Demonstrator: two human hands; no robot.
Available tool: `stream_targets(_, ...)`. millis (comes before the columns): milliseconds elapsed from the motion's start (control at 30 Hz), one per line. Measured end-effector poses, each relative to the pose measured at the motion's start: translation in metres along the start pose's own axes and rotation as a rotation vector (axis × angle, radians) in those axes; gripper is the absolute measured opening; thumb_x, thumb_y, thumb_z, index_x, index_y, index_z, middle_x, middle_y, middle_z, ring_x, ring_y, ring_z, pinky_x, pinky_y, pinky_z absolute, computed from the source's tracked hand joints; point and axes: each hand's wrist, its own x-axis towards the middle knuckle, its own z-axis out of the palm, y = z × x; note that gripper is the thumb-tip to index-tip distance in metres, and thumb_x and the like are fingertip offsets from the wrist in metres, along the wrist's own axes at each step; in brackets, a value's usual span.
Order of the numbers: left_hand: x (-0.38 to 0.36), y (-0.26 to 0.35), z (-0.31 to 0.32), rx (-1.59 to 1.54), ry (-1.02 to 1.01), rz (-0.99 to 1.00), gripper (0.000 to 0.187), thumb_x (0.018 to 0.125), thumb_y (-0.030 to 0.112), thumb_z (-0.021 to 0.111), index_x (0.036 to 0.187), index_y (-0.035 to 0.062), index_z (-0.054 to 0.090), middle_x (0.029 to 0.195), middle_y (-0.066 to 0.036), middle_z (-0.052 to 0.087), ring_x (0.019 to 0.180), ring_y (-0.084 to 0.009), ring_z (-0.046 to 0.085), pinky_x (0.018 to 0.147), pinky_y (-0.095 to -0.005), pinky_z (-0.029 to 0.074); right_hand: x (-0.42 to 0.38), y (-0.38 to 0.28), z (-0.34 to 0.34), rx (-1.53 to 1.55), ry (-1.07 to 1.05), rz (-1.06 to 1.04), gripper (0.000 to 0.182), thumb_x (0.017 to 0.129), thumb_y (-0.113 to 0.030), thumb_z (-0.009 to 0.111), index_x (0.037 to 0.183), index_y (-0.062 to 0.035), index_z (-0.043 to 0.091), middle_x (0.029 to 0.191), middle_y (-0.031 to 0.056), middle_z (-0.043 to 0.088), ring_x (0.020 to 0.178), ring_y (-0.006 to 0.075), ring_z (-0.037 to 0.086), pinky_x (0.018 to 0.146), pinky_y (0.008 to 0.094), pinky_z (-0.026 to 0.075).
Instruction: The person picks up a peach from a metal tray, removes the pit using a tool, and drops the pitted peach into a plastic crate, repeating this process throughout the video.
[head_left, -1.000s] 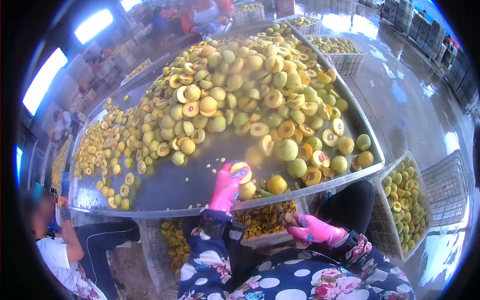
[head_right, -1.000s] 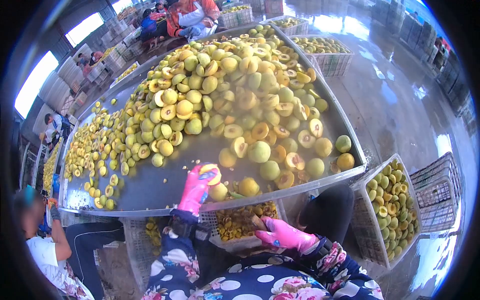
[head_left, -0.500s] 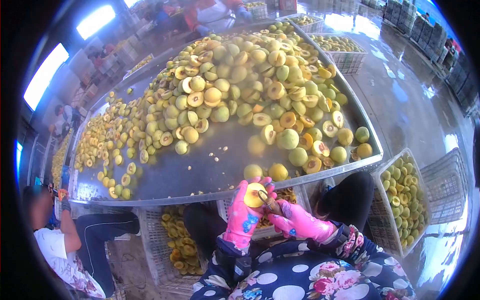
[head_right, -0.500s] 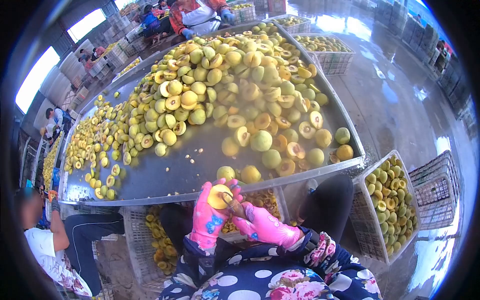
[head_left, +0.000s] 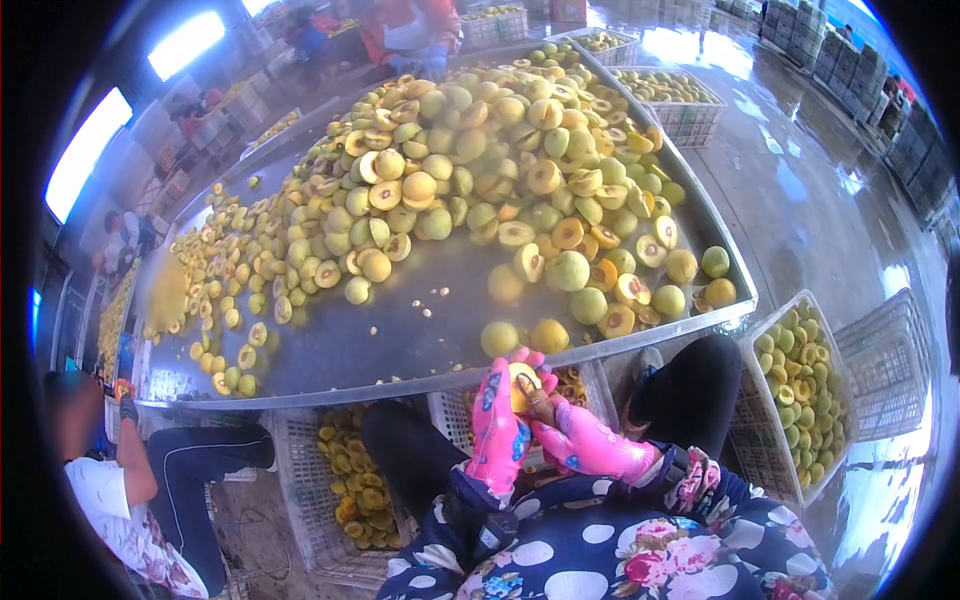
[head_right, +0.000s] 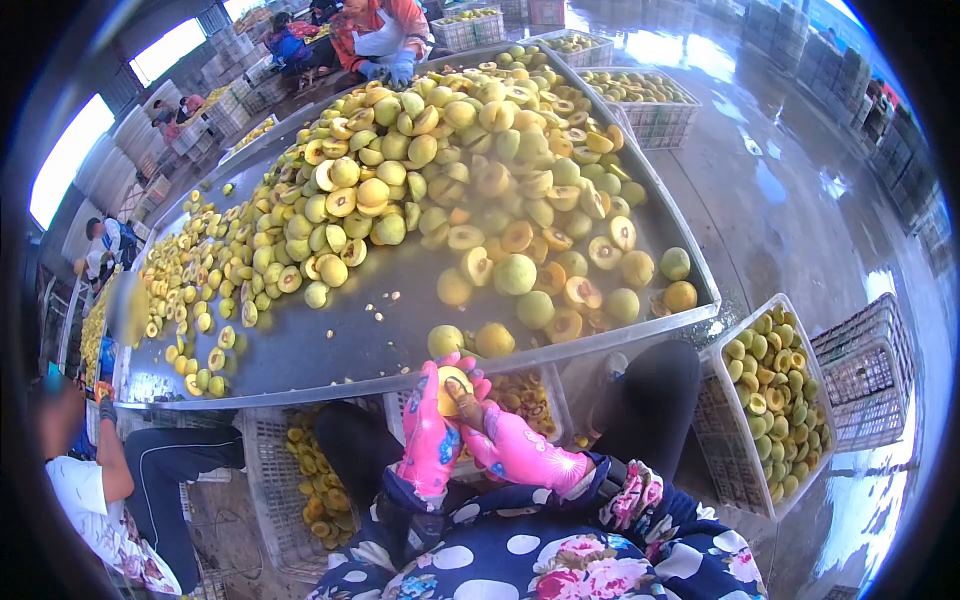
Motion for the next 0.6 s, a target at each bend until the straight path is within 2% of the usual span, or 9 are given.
stream_targets(33,0.001,-0.002,-0.002,0.014,0.000,0.005,0.036,0.095,0.032,0.043,0.115,0.0031,0.050,0.106,-0.013,0.057,0.084,-0.0240,0.060,0.073,-0.0344,0.053,0.000,0.002,-0.001,-0.018,0.000,-0.036,0.024,0.095,-0.022,0.043,0.101,-0.0010,0.053,0.068,-0.0004,0.053,0.059,0.0074,0.048,0.055,0.0209,0.041)
stream_targets(200,0.009,-0.011,-0.019,0.049,-0.079,-0.068,0.034,0.094,0.030,0.044,0.109,0.0017,0.054,0.098,-0.012,0.060,0.079,-0.0216,0.060,0.071,-0.0336,0.052,0.010,0.035,-0.026,-0.808,0.087,-0.192,0.030,0.091,-0.023,0.047,0.111,-0.0009,0.047,0.066,0.0000,0.052,0.051,0.0112,0.051,0.049,0.0237,0.042)
stream_targets(300,0.008,-0.009,-0.020,0.080,-0.135,-0.055,0.031,0.095,0.028,0.044,0.104,0.0003,0.056,0.093,-0.012,0.062,0.078,-0.0193,0.060,0.071,-0.0329,0.052,0.006,0.026,-0.030,-0.367,-0.141,-0.025,0.033,0.089,-0.025,0.046,0.113,-0.0030,0.042,0.063,0.0002,0.051,0.046,0.0117,0.051,0.042,0.0253,0.041)
stream_targets(333,0.006,-0.006,-0.020,0.135,-0.157,-0.025,0.030,0.095,0.026,0.043,0.105,0.0005,0.056,0.095,-0.012,0.062,0.078,-0.0183,0.060,0.071,-0.0322,0.051,0.007,0.021,-0.026,-0.238,-0.195,0.047,0.028,0.090,-0.025,0.045,0.109,-0.0042,0.042,0.060,-0.0001,0.050,0.044,0.0103,0.050,0.039,0.0236,0.040)
stream_targets(400,0.012,-0.017,-0.033,0.135,-0.191,0.062,0.030,0.095,0.027,0.043,0.109,0.0025,0.054,0.099,-0.011,0.061,0.079,-0.0176,0.060,0.071,-0.0308,0.051,0.002,0.001,-0.014,-0.236,-0.152,0.169,0.022,0.090,-0.026,0.046,0.098,-0.0054,0.046,0.060,0.0010,0.050,0.041,0.0100,0.047,0.037,0.0218,0.038)
stream_targets(433,0.013,-0.021,-0.035,0.084,-0.145,0.023,0.031,0.095,0.028,0.044,0.111,0.0036,0.054,0.100,-0.010,0.061,0.080,-0.0177,0.060,0.072,-0.0309,0.051,0.004,0.006,-0.017,-0.237,-0.173,0.159,0.022,0.089,-0.026,0.048,0.091,-0.0040,0.049,0.059,0.0023,0.050,0.041,0.0106,0.047,0.037,0.0226,0.038)
stream_targets(467,0.014,-0.024,-0.037,-0.045,-0.133,-0.009,0.031,0.095,0.029,0.044,0.111,0.0037,0.054,0.102,-0.010,0.061,0.080,-0.0182,0.060,0.073,-0.0316,0.052,-0.001,-0.006,-0.004,-0.221,-0.101,0.194,0.033,0.089,-0.028,0.047,0.064,-0.0059,0.048,0.050,0.0008,0.045,0.040,0.0094,0.045,0.039,0.0223,0.037)
stream_targets(533,0.013,-0.028,-0.034,-0.077,-0.095,0.036,0.032,0.095,0.029,0.044,0.112,0.0039,0.053,0.102,-0.010,0.061,0.081,-0.0189,0.060,0.074,-0.0324,0.052,0.001,-0.003,-0.007,0.002,-0.107,0.287,0.027,0.089,-0.025,0.047,0.074,-0.0041,0.051,0.049,-0.0011,0.041,0.038,0.0083,0.041,0.037,0.0223,0.035)
stream_targets(600,0.014,-0.028,-0.035,-0.150,-0.097,-0.015,0.032,0.094,0.031,0.044,0.112,0.0043,0.053,0.102,-0.010,0.060,0.082,-0.0193,0.059,0.073,-0.0323,0.052,0.004,0.008,-0.014,0.187,-0.139,0.316,0.023,0.090,-0.025,0.047,0.083,-0.0034,0.053,0.048,-0.0024,0.039,0.037,0.0077,0.038,0.036,0.0223,0.033)
